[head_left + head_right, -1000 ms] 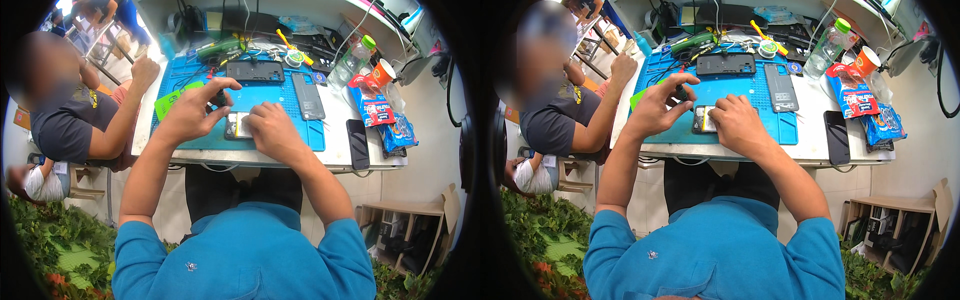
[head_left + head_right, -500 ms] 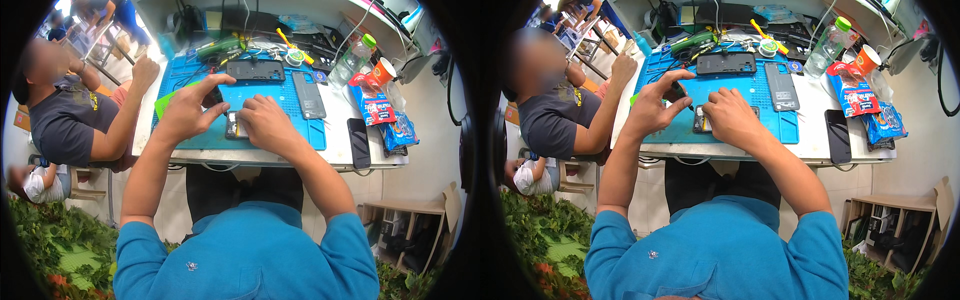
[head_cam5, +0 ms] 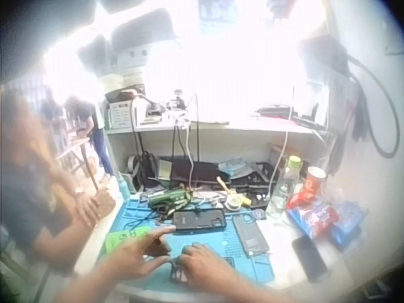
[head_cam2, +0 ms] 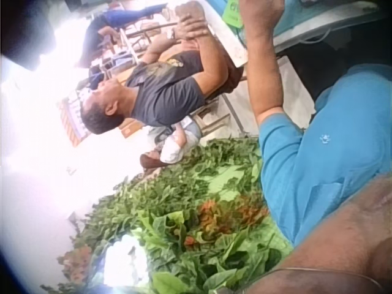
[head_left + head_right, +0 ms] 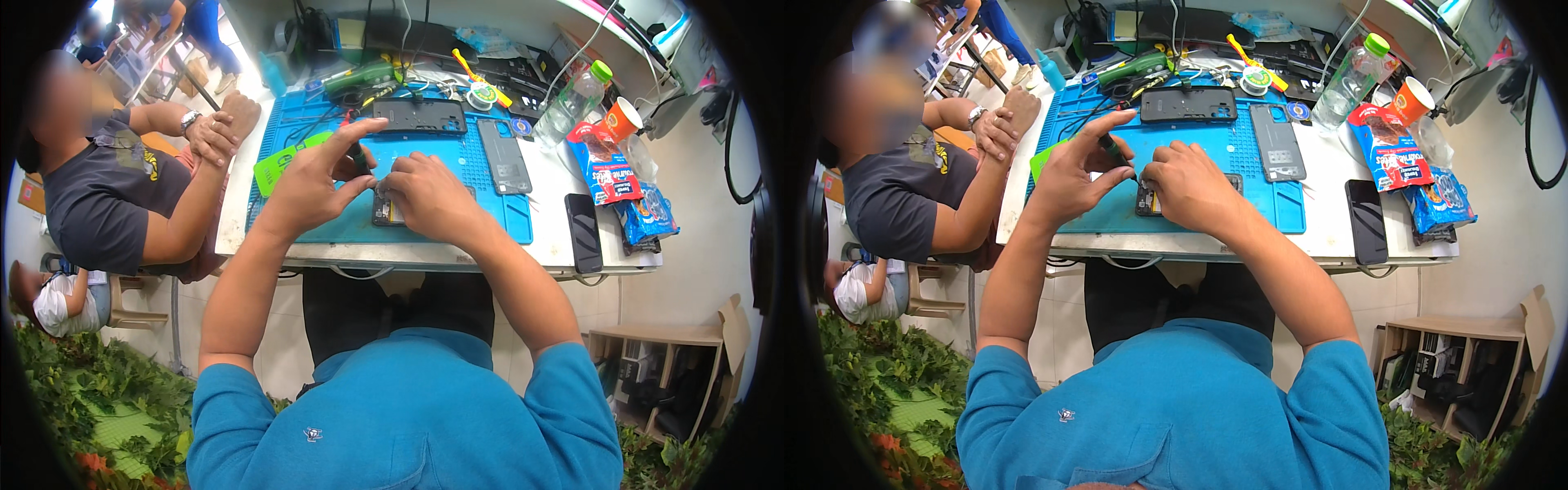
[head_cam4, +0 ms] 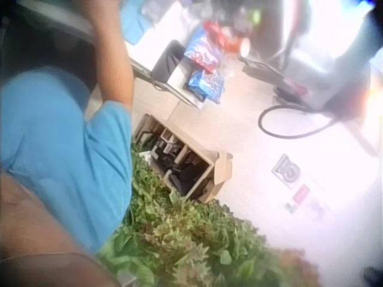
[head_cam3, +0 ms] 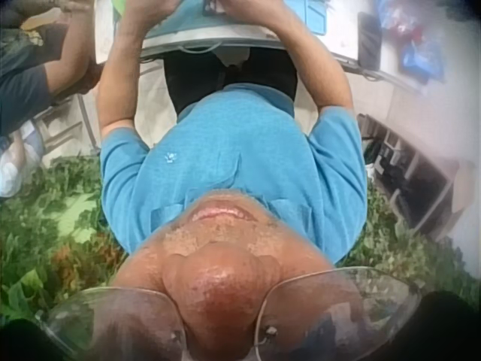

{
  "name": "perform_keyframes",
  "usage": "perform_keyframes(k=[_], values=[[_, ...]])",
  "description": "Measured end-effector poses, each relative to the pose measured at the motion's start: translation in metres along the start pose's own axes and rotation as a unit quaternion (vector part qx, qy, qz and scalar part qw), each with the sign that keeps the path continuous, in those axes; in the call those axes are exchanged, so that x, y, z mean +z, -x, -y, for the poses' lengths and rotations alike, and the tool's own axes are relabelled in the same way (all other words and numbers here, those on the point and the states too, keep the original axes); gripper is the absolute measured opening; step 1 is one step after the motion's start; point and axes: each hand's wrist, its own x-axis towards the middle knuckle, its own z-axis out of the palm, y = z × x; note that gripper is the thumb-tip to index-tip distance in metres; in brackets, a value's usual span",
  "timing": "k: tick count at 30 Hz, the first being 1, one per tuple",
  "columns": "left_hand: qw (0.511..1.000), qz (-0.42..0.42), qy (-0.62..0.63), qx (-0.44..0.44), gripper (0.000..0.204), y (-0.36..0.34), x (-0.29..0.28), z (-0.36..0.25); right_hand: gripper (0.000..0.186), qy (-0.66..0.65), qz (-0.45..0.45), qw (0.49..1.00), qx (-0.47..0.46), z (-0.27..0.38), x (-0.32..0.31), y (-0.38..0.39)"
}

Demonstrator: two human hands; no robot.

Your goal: The person disassembles a smartphone, removes the back cover, and manipulates internal components including the battery and connectors. They then reassemble the device by reconnecting cables, seating the battery, and snapping the back cover back into place.

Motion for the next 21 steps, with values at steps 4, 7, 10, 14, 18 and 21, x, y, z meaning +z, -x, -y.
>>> perform_keyframes(k=[4, 7, 10, 14, 18, 21], values=[[0.996, -0.092, -0.017, 0.002, 0.081, 0.006, 0.003, 0.001, 0.014, -0.033, -0.003, 0.999, -0.003, 0.004, -0.003, -0.002], [0.991, -0.131, 0.004, 0.030, 0.081, 0.007, 0.005, 0.005, 0.013, -0.051, -0.021, 0.998, -0.007, 0.003, 0.001, -0.006], [0.987, -0.154, 0.012, 0.038, 0.081, 0.011, 0.005, 0.004, 0.013, -0.054, -0.040, 0.998, -0.002, -0.003, 0.002, -0.010], [0.992, -0.120, 0.007, 0.029, 0.081, 0.018, 0.006, 0.000, 0.014, 0.045, -0.082, 0.995, 0.019, -0.035, -0.006, -0.024], [0.995, -0.097, -0.012, 0.028, 0.081, 0.026, 0.014, 0.002, 0.014, 0.133, -0.101, 0.986, 0.009, -0.078, -0.019, -0.054], [0.995, -0.097, -0.021, 0.017, 0.080, 0.028, 0.017, 0.004, 0.014, 0.203, -0.047, 0.978, 0.031, -0.090, -0.022, -0.067]])
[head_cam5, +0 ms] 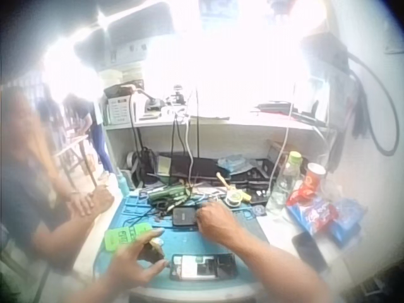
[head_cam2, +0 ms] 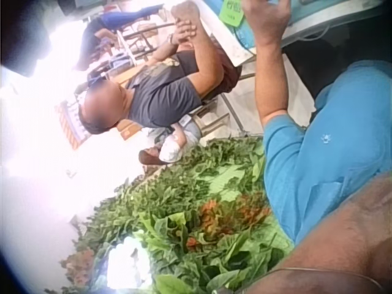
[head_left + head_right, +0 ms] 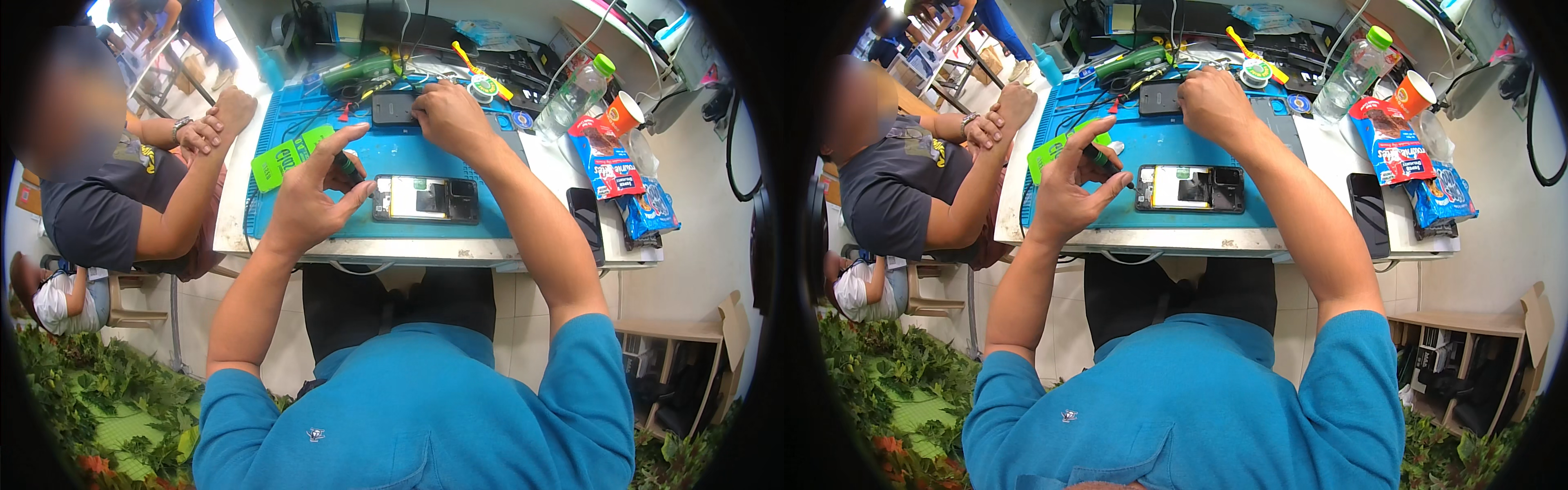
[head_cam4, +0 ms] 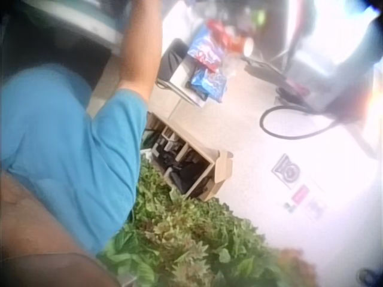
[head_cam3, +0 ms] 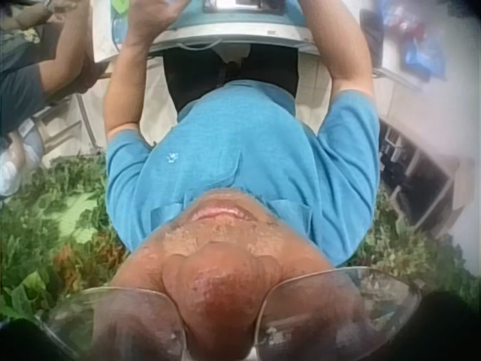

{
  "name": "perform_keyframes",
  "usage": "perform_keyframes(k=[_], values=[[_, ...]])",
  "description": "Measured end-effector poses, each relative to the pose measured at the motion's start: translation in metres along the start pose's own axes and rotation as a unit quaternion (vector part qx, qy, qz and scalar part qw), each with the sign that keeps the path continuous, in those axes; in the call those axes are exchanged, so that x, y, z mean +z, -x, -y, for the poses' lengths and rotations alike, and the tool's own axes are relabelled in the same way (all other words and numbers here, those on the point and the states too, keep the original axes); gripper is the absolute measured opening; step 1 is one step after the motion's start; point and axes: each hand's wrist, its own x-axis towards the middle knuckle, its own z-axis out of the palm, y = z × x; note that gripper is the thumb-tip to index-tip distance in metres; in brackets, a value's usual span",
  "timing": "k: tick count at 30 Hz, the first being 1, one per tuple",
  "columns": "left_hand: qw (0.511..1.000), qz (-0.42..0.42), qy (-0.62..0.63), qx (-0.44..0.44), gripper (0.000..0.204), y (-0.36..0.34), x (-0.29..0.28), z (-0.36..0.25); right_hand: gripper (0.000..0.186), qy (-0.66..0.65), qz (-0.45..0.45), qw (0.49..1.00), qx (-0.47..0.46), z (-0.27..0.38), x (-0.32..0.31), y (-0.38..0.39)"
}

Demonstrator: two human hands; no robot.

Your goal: The person disassembles a smartphone, removes the back cover, and manipulates internal components including the battery and connectors. They then reassemble the device by reconnecting cables, seating the battery, and snapping the back cover back into place.

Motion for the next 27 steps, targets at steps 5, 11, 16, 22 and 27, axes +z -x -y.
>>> perform_keyframes(k=[5, 11, 16, 22, 27], values=[[1.000, -0.008, -0.022, -0.001, 0.077, -0.001, 0.001, -0.003, 0.012, -0.012, -0.007, 1.000, 0.001, -0.011, 0.012, -0.007], [0.998, -0.024, -0.046, -0.036, 0.074, 0.000, 0.004, -0.003, 0.013, -0.012, 0.008, 1.000, 0.027, -0.009, 0.001, -0.004], [0.997, 0.060, -0.003, 0.058, 0.072, -0.008, 0.000, -0.010, 0.015, -0.063, -0.038, 0.997, 0.024, 0.016, -0.027, 0.016], [0.995, 0.081, -0.035, 0.056, 0.061, -0.009, 0.008, -0.019, 0.015, -0.130, -0.046, 0.990, 0.002, 0.046, -0.040, 0.046], [0.991, 0.097, -0.082, 0.034, 0.052, -0.015, 0.009, -0.018, 0.011, -0.143, -0.010, 0.990, -0.013, 0.055, -0.045, 0.074]])
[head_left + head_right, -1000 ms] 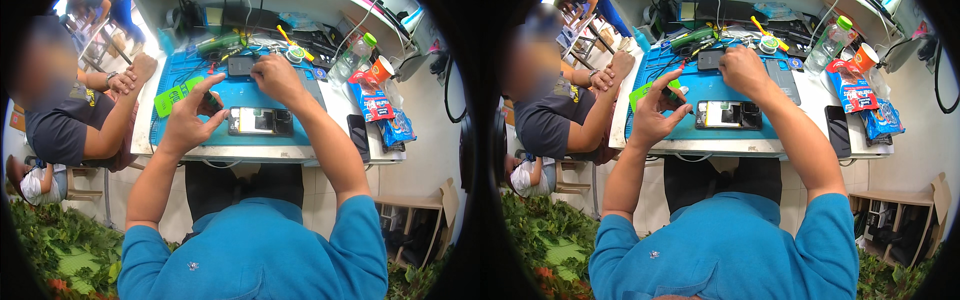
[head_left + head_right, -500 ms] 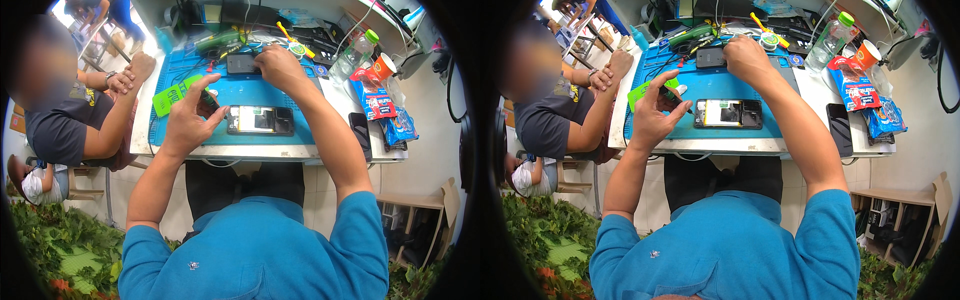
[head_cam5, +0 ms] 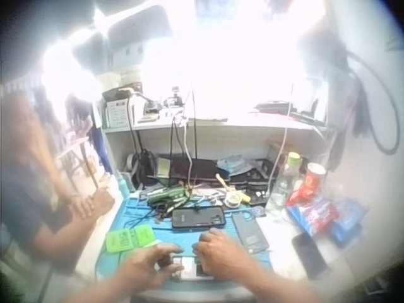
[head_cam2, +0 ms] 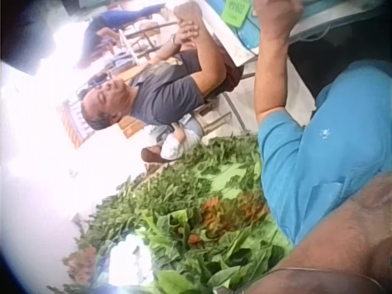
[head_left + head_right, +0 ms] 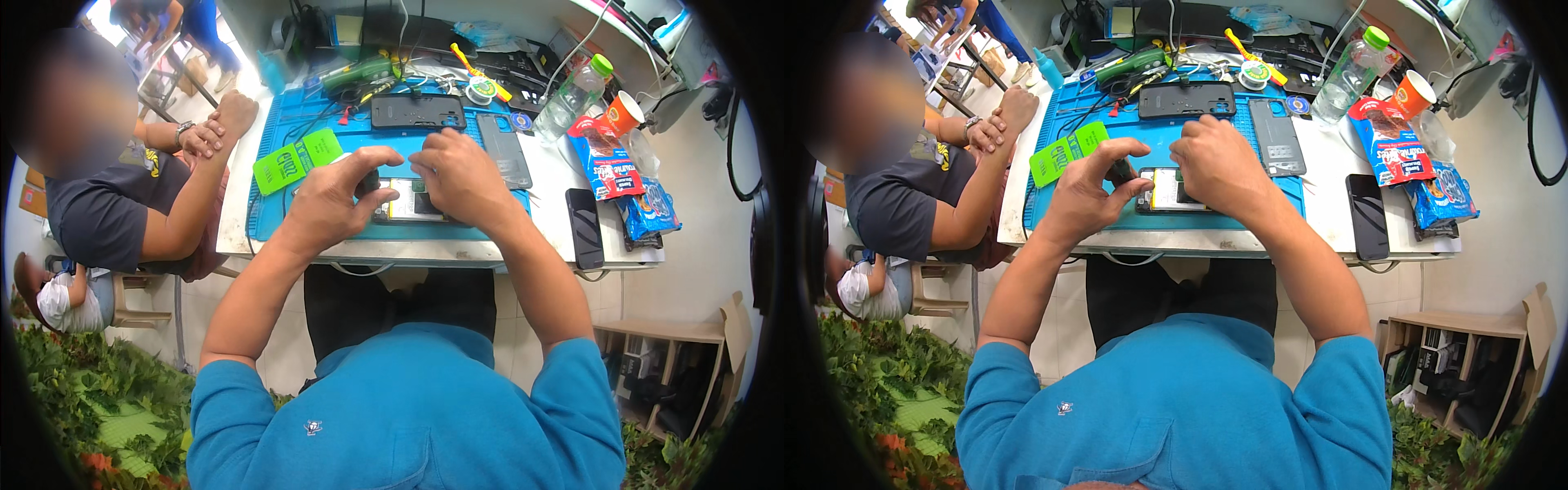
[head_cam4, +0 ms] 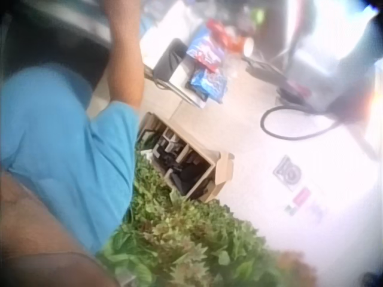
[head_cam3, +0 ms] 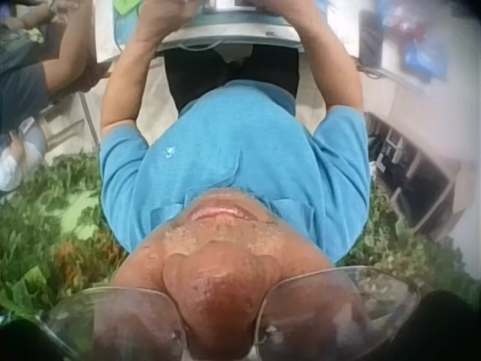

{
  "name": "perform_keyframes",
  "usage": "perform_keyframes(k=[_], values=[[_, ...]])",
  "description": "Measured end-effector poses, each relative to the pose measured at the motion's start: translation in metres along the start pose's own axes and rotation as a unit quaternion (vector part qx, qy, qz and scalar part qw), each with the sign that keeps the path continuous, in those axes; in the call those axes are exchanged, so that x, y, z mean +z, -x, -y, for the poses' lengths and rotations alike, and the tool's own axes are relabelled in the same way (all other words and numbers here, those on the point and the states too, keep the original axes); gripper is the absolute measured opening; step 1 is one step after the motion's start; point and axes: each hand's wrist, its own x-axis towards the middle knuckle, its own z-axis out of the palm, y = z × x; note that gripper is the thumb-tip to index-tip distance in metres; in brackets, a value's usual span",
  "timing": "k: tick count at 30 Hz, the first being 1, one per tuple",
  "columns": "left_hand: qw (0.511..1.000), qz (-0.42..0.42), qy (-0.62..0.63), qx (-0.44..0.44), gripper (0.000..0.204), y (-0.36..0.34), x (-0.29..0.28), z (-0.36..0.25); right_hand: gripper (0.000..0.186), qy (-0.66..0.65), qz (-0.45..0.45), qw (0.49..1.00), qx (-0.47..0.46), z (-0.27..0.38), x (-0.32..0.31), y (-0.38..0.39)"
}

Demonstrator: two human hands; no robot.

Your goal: The person disassembles a smartphone, removes the back cover, and manipulates internal components including the battery and connectors. They then reassemble the device by reconnecting cables, seating the battery, and snapping the back cover back into place.

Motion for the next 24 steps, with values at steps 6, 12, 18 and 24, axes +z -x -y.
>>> perform_keyframes(k=[6, 12, 18, 24], values=[[0.997, 0.007, 0.074, 0.011, 0.054, -0.003, -0.003, -0.001, 0.011, -0.022, 0.006, 1.000, -0.015, 0.017, -0.003, 0.034], [0.996, -0.023, 0.081, 0.005, 0.046, -0.005, -0.006, 0.002, 0.010, -0.040, -0.015, 0.998, -0.039, 0.040, 0.015, 0.052], [0.998, 0.004, 0.054, -0.019, 0.054, -0.011, -0.014, -0.001, 0.011, -0.033, -0.001, 0.998, -0.044, 0.043, 0.019, 0.052], [0.994, 0.038, 0.089, -0.049, 0.062, -0.009, -0.020, -0.002, 0.010, -0.032, -0.005, 0.999, -0.037, 0.042, 0.019, 0.057]])
